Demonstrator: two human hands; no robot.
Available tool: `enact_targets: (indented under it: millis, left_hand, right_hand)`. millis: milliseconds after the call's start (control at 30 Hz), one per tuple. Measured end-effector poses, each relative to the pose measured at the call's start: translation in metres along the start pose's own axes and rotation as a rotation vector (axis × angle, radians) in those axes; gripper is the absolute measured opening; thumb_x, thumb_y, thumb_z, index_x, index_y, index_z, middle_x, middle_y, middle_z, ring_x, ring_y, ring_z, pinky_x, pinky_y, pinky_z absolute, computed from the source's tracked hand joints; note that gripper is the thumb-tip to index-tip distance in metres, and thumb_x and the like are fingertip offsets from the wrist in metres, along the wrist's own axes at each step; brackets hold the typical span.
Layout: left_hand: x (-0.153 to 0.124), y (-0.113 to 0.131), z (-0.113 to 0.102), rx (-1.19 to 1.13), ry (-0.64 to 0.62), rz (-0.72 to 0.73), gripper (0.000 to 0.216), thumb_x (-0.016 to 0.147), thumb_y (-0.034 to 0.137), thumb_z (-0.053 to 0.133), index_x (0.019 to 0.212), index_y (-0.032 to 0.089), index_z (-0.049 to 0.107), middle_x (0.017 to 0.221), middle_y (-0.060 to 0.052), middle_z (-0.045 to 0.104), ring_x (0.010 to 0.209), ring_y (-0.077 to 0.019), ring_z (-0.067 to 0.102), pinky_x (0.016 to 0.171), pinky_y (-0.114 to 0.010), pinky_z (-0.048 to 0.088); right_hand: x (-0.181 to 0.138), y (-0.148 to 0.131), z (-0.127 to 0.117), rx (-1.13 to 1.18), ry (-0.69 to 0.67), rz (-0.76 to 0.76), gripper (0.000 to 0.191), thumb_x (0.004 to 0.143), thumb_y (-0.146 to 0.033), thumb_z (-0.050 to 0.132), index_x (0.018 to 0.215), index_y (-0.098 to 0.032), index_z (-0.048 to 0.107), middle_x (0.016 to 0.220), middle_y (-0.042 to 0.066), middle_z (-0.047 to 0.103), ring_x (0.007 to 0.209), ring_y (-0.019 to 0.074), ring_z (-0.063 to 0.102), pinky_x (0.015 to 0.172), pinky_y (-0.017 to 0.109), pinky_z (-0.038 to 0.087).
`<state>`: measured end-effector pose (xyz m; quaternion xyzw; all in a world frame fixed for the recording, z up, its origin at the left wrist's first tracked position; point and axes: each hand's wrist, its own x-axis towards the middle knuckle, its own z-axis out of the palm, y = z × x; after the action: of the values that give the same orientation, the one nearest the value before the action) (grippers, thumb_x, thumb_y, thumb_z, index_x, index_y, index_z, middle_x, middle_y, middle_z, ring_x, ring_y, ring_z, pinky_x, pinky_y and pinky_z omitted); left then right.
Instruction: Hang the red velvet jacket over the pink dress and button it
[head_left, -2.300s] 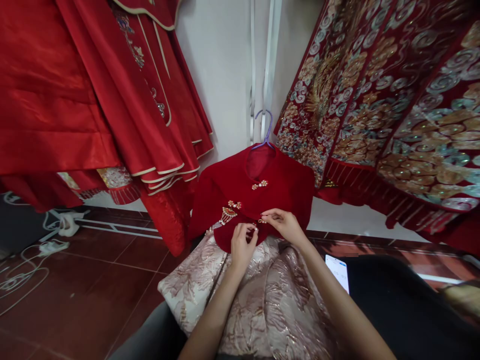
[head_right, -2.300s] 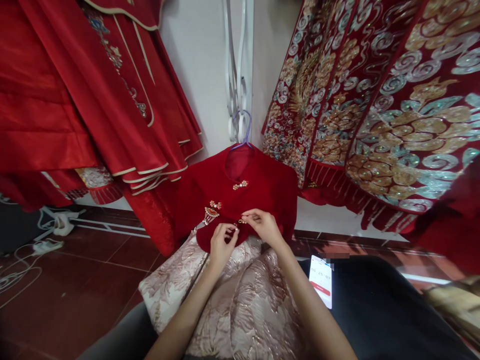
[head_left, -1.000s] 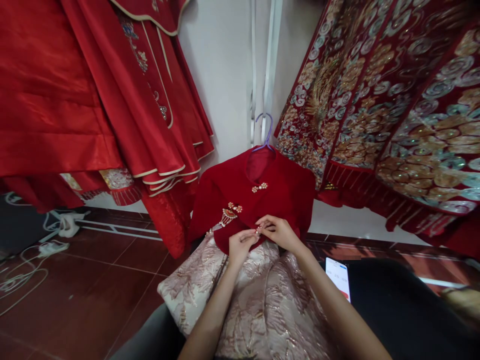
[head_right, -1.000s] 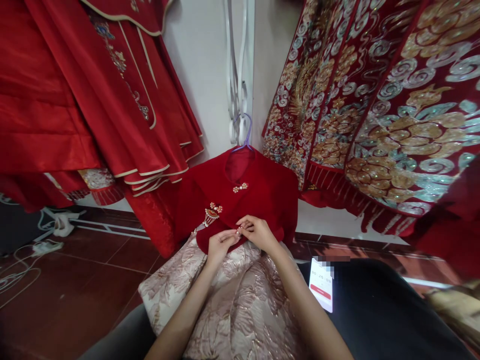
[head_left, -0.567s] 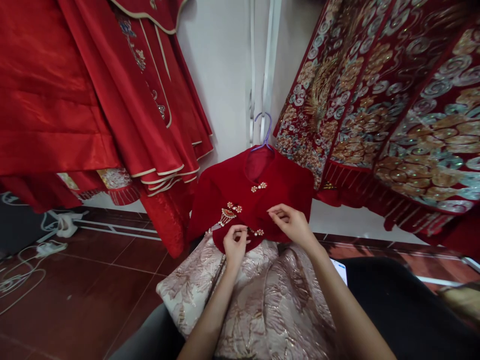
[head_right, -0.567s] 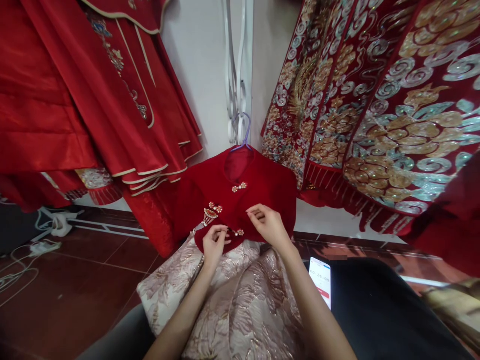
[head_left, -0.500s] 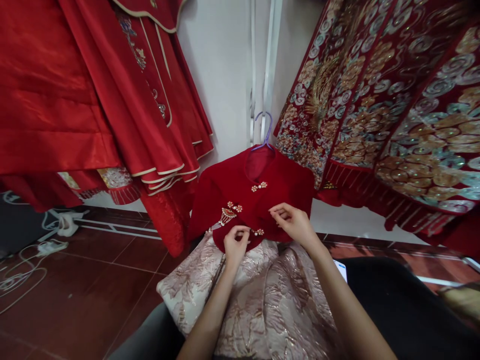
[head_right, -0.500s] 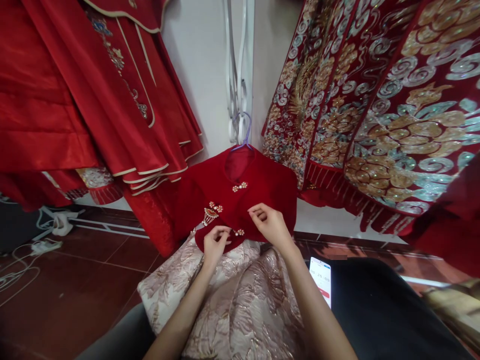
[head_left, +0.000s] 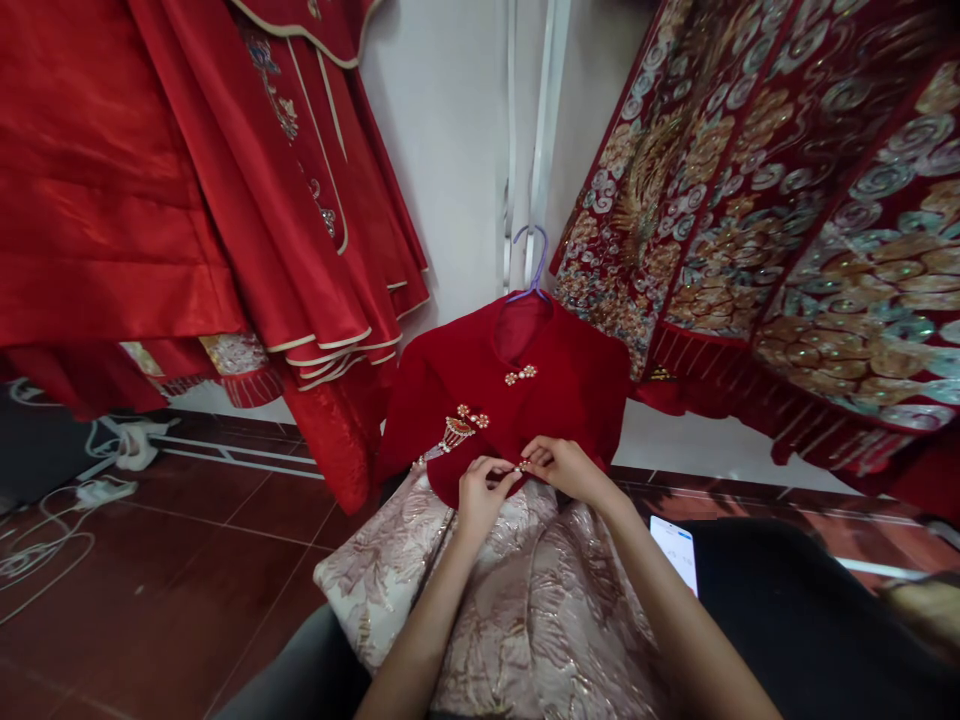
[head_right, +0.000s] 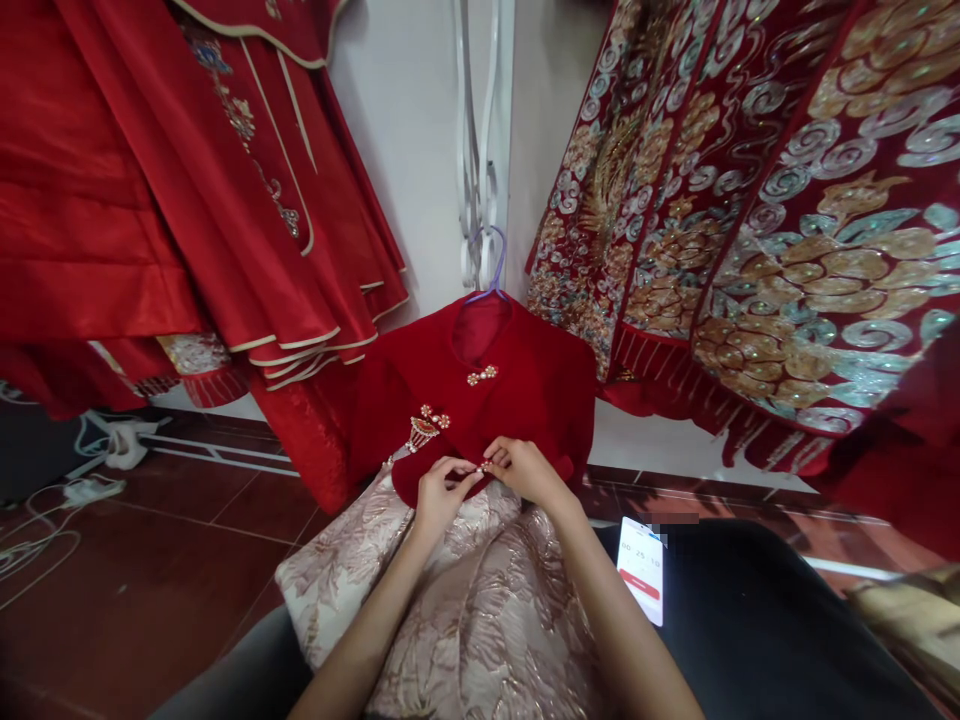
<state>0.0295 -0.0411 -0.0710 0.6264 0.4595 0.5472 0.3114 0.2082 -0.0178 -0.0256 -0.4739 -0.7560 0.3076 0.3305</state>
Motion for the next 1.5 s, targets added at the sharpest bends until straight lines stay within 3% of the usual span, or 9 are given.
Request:
enact_targets:
  millis: [300, 433, 600, 667, 933, 1167, 1367, 1500]
  left_hand:
    - [-0.002, 0.001, 0.007, -0.122, 0.072, -0.115, 0.019, 0.075, 0.035, 0.073, 0.078, 0.018, 0.067, 0.076, -0.004, 0.070, 0.072, -0.0156, 0.065, 0.064, -0.023, 0.052]
    - [0.001, 0.002, 0.008, -0.255, 0.054, -0.141, 0.028, 0.069, 0.035, 0.078, 0.087, 0.017, 0.065, 0.076, -0.005, 0.070, 0.074, -0.0161, 0.066, 0.067, -0.025, 0.053]
    - [0.024, 0.005, -0.003, -0.604, 0.293, -0.256, 0.038, 0.070, 0.044, 0.076, 0.094, 0.016, 0.065, 0.088, -0.006, 0.071, 0.080, -0.0163, 0.068, 0.078, -0.033, 0.057]
    - [0.035, 0.008, -0.008, -0.711, 0.328, -0.270, 0.035, 0.074, 0.043, 0.074, 0.095, 0.015, 0.068, 0.095, -0.008, 0.071, 0.088, -0.0169, 0.069, 0.087, -0.035, 0.056]
    - [0.052, 0.014, -0.012, -0.869, 0.323, -0.363, 0.021, 0.071, 0.025, 0.079, 0.089, 0.015, 0.072, 0.093, -0.006, 0.074, 0.091, -0.0154, 0.069, 0.097, -0.036, 0.050]
    - [0.050, 0.015, -0.011, -0.920, 0.354, -0.380, 0.025, 0.070, 0.030, 0.080, 0.088, 0.016, 0.070, 0.094, -0.007, 0.074, 0.091, -0.0158, 0.070, 0.096, -0.034, 0.049]
    - [0.051, 0.019, -0.011, -0.896, 0.211, -0.363, 0.031, 0.069, 0.037, 0.080, 0.090, 0.017, 0.070, 0.097, -0.008, 0.074, 0.088, -0.0155, 0.070, 0.094, -0.034, 0.049]
    - [0.056, 0.021, -0.011, -0.882, 0.216, -0.382, 0.033, 0.065, 0.033, 0.081, 0.092, 0.018, 0.072, 0.097, -0.007, 0.075, 0.083, -0.0139, 0.069, 0.086, -0.030, 0.051]
  right_hand:
    - [-0.001, -0.007, -0.004, 0.051, -0.041, -0.017, 0.011, 0.075, -0.020, 0.065, 0.086, -0.019, 0.067, 0.080, 0.004, 0.073, 0.074, 0.0163, 0.069, 0.071, 0.028, 0.054]
    - [-0.003, -0.002, -0.012, 0.110, -0.094, -0.038, 0.014, 0.077, -0.027, 0.067, 0.088, -0.018, 0.068, 0.082, 0.005, 0.073, 0.077, 0.0166, 0.069, 0.075, 0.031, 0.055]
    - [-0.012, -0.004, -0.031, 0.199, -0.185, -0.009, 0.017, 0.076, -0.028, 0.068, 0.091, -0.018, 0.069, 0.083, 0.005, 0.073, 0.079, 0.0157, 0.068, 0.078, 0.032, 0.054]
    - [-0.014, -0.008, -0.037, 0.213, -0.195, -0.002, 0.018, 0.077, -0.029, 0.069, 0.091, -0.018, 0.070, 0.083, 0.004, 0.073, 0.079, 0.0154, 0.067, 0.078, 0.032, 0.053]
    - [-0.013, -0.006, -0.034, 0.223, -0.198, -0.009, 0.018, 0.077, -0.028, 0.068, 0.091, -0.017, 0.069, 0.083, 0.005, 0.073, 0.078, 0.0150, 0.067, 0.078, 0.032, 0.053]
    - [-0.011, -0.005, -0.031, 0.216, -0.189, -0.022, 0.017, 0.077, -0.029, 0.068, 0.090, -0.018, 0.069, 0.083, 0.004, 0.073, 0.079, 0.0152, 0.067, 0.078, 0.032, 0.054]
    - [-0.011, -0.005, -0.029, 0.200, -0.179, -0.023, 0.016, 0.078, -0.026, 0.067, 0.090, -0.018, 0.069, 0.083, 0.004, 0.073, 0.078, 0.0149, 0.067, 0.077, 0.031, 0.053]
    - [-0.011, -0.008, -0.028, 0.195, -0.173, -0.019, 0.015, 0.078, -0.026, 0.066, 0.091, -0.017, 0.069, 0.083, 0.005, 0.072, 0.079, 0.0155, 0.067, 0.077, 0.031, 0.053]
